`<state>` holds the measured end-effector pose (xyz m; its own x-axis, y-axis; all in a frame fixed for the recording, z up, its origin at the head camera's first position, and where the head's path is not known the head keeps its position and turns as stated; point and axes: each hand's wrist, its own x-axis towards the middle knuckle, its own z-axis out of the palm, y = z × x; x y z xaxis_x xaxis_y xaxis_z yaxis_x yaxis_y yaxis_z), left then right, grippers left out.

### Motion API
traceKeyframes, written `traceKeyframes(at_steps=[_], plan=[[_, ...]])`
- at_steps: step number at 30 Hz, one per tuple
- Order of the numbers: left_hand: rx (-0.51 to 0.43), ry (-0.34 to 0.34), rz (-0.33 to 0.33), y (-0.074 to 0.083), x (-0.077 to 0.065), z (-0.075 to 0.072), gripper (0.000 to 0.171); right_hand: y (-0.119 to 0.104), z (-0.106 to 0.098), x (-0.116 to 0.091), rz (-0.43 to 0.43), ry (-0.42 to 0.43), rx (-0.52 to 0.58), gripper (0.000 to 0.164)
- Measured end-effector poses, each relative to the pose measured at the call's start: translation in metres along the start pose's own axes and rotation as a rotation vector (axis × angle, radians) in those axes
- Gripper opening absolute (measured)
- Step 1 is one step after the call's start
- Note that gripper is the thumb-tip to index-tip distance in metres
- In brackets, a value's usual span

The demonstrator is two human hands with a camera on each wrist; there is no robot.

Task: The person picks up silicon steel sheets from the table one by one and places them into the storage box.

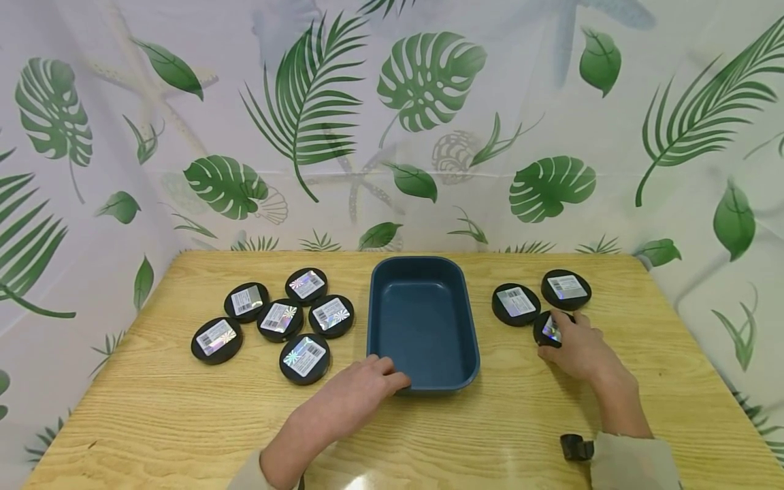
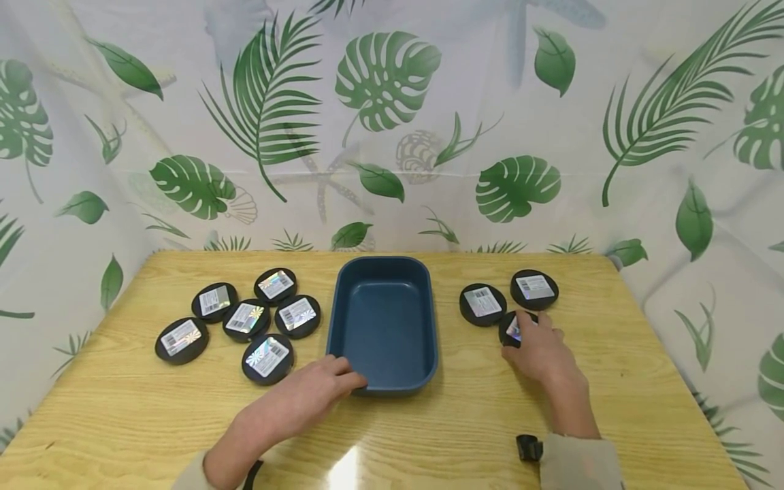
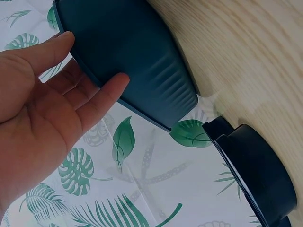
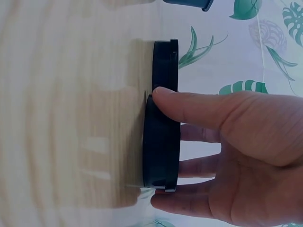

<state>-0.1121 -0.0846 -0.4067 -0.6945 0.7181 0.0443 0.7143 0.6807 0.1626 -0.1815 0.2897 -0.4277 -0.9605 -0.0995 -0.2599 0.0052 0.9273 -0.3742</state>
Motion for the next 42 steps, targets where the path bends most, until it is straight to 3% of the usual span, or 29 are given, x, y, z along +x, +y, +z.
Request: traceKeyframes(at_steps=[17, 42], plan=[[-0.021, 0.008, 0.005, -0.0008, 0.0003, 0.0006, 0.021, -0.0021, -0.0027, -0.0017, -0.009, -0.015, 0.001, 0.081], [-0.027, -0.015, -0.011, -0.0013, 0.0003, 0.001, 0.023, -0.0079, -0.0056, -0.007, -0.048, 0.062, 0.016, 0.081]])
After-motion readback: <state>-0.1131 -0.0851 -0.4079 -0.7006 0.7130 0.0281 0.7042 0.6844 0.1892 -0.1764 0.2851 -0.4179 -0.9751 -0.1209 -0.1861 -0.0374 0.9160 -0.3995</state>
